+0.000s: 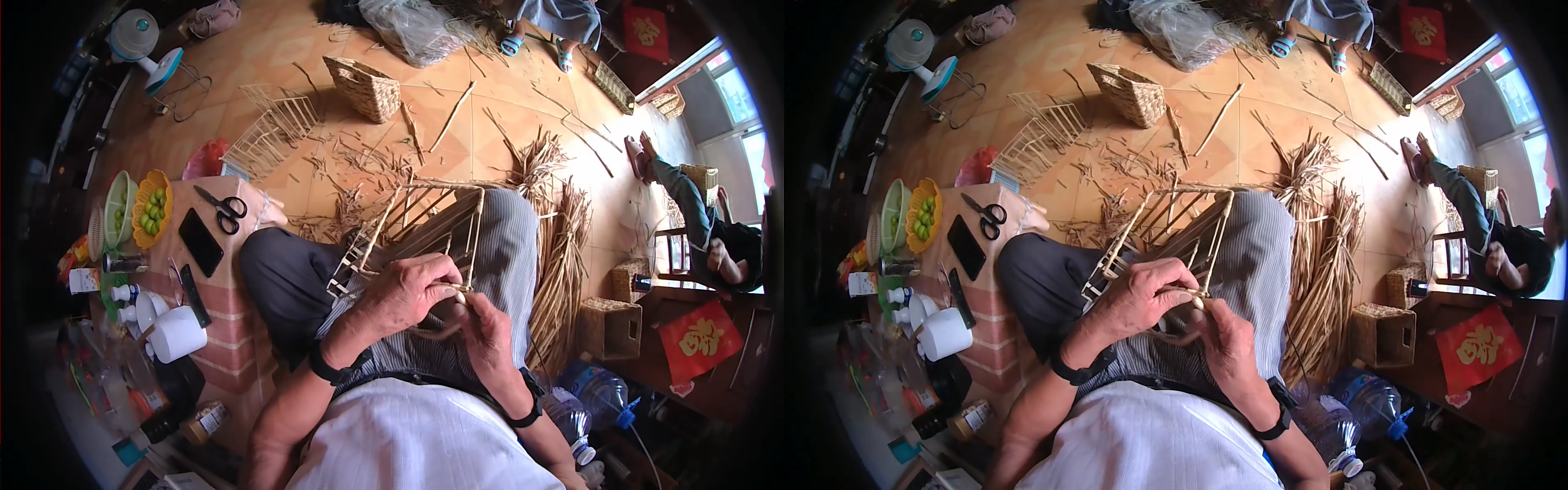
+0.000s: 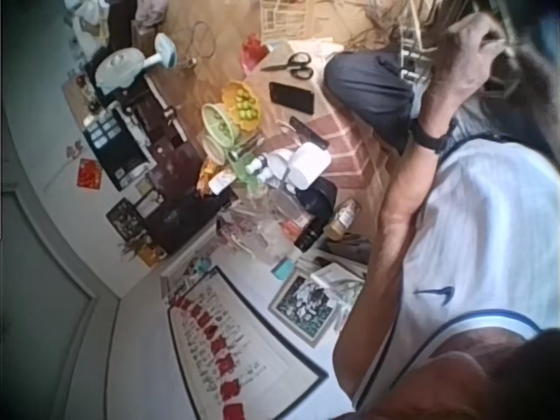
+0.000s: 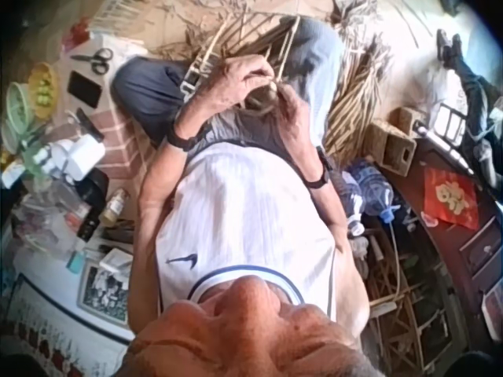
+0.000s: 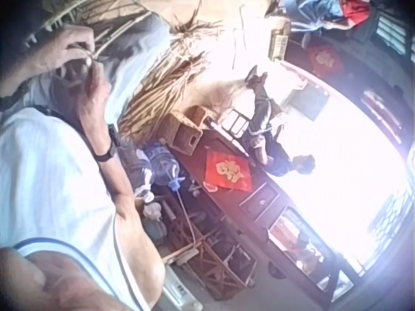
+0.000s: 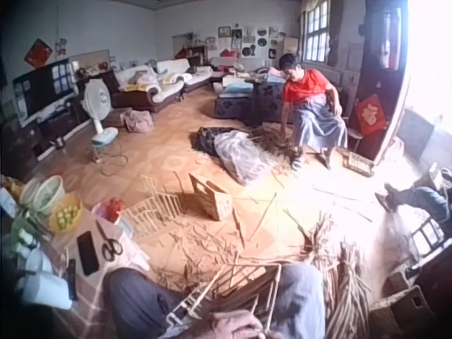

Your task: Weaving bamboo strips to create a structural frame.

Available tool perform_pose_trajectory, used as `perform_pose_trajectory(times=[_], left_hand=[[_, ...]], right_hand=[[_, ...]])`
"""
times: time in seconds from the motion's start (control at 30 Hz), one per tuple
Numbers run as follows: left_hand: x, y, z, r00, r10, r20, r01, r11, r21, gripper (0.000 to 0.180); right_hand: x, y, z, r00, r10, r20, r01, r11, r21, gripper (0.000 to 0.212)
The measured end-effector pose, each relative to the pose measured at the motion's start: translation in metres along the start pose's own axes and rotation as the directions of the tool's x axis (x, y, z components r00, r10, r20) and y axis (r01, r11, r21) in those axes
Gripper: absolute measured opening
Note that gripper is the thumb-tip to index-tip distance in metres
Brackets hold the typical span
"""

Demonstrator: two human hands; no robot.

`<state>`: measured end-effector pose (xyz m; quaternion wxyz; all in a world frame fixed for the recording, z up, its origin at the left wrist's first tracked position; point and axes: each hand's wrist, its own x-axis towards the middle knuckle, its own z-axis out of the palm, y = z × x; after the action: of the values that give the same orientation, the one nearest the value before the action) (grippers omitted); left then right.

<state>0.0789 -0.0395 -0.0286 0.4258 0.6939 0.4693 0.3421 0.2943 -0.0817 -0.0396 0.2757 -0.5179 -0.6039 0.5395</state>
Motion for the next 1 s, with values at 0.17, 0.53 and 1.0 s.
perform_pose_trajectory(times=[0.17,0.53,1.0], left_hand=[[-0.003,-0.009,0.006,1.000,0.012,0.013,-0.012,1.000,-0.006,0.017],[-0.016,0.006,0.010,0.993,0.062,-0.098,-0.047,0.988,0.149,0.019],[-0.025,-0.016,0.018,0.948,0.216,-0.233,-0.115,0.917,0.382,0.026]], right_hand=[[-0.010,-0.008,-0.019,1.000,0.000,0.019,0.003,0.985,-0.174,0.004],[0.067,-0.055,-0.049,0.945,-0.322,0.063,0.298,0.765,-0.570,0.021],[0.103,-0.043,-0.025,0.981,-0.193,0.005,0.191,0.965,-0.181,0.020]])
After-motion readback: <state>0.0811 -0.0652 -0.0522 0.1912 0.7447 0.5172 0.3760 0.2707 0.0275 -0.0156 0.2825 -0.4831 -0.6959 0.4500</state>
